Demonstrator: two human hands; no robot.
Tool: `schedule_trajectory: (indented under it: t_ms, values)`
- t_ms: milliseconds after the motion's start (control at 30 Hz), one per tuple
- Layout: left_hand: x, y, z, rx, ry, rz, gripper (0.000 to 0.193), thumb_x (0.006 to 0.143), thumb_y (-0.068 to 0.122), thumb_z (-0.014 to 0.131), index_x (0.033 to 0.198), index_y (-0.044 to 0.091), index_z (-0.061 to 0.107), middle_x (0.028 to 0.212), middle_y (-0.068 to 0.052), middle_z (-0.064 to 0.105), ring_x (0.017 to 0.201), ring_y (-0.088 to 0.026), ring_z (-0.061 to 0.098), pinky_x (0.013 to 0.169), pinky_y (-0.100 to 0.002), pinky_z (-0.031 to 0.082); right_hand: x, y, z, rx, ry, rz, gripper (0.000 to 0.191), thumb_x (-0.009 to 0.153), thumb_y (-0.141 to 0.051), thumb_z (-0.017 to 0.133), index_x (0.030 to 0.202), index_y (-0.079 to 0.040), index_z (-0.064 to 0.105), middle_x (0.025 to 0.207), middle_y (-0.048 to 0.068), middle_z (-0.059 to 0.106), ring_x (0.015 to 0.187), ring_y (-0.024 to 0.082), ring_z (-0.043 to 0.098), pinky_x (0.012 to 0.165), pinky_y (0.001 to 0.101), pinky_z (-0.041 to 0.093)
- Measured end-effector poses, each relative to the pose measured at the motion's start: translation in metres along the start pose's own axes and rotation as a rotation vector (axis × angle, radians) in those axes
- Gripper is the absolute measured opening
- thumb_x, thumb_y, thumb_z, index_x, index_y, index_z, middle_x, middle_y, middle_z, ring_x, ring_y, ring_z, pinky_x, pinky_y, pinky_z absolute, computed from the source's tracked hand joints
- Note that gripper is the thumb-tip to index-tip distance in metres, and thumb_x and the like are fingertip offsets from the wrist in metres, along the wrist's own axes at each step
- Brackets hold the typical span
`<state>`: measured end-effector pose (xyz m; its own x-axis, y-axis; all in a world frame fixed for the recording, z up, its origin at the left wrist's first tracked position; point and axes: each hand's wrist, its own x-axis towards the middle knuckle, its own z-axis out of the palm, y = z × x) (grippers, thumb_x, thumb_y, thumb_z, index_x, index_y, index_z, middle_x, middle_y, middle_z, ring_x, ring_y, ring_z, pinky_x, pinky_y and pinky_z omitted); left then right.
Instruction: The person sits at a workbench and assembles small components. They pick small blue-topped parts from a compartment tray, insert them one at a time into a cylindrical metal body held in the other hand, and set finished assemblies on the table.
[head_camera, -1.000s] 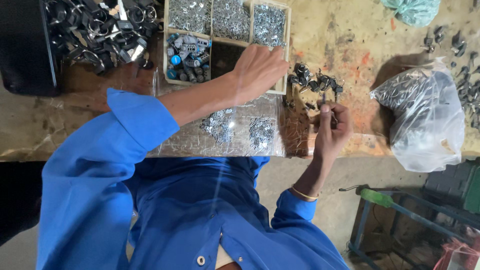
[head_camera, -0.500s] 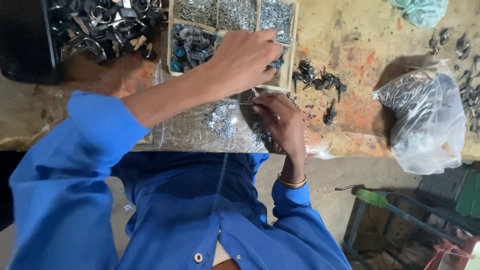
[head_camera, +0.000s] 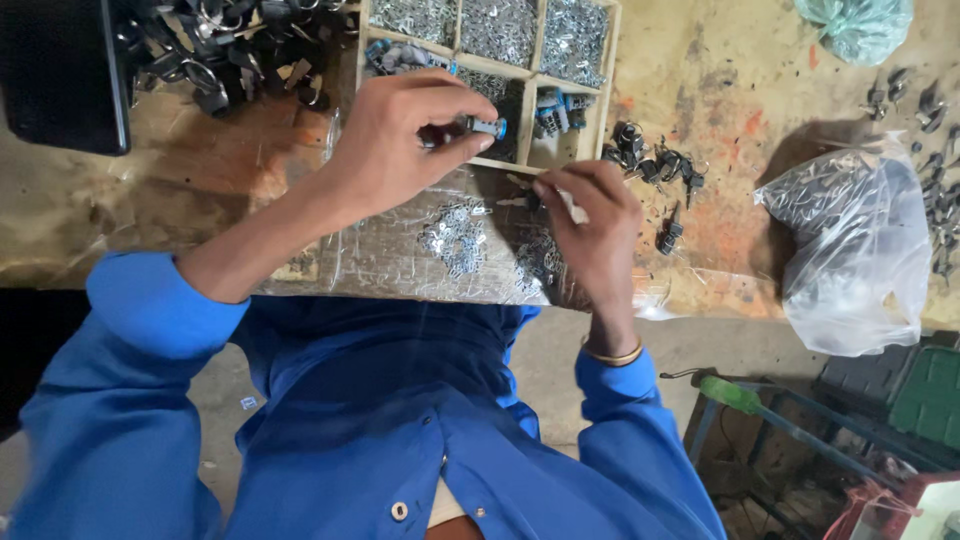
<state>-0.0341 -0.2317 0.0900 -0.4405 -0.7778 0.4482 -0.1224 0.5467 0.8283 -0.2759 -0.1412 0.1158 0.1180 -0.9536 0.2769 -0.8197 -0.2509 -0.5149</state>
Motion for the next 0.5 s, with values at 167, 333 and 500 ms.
schedule_trajectory:
  t_ms: [167, 333, 500]
  values:
    - [-0.004, -0.011, -0.001, -0.205, 0.088, -0.071, 0.022, 0.095, -0.002, 0.08, 0.116, 0.001, 0.074, 0.116, -0.014, 0.073, 0.103, -0.022, 0.077, 0.092, -0.029, 0.067, 0.04, 0.001, 0.002, 0.036, -0.126, -0.089, 0.018, 0.092, -0.005, 0.084, 0.109, -0.007, 0.078, 0.103, 0.008, 0.067, 0.088, 0.024, 0.068, 0.075, 0.0364, 0.055]
    - [-0.005, -0.019, -0.004, -0.163, 0.144, -0.052, 0.022, 0.096, -0.002, 0.079, 0.117, -0.001, 0.075, 0.118, -0.015, 0.076, 0.106, -0.022, 0.078, 0.094, -0.031, 0.067, 0.08, 0.011, 0.031, -0.139, -0.271, -0.253, 0.023, 0.085, -0.017, 0.086, 0.102, -0.005, 0.078, 0.099, 0.016, 0.059, 0.09, 0.035, 0.063, 0.076, 0.0445, 0.051]
    - [-0.003, -0.023, -0.008, -0.156, 0.18, -0.077, 0.022, 0.095, 0.0, 0.08, 0.116, -0.001, 0.074, 0.116, -0.015, 0.076, 0.103, -0.022, 0.078, 0.09, -0.031, 0.067, 0.099, 0.021, 0.051, -0.044, -0.31, -0.26, 0.02, 0.085, -0.011, 0.082, 0.099, -0.001, 0.072, 0.102, 0.016, 0.061, 0.095, 0.037, 0.061, 0.082, 0.0461, 0.049]
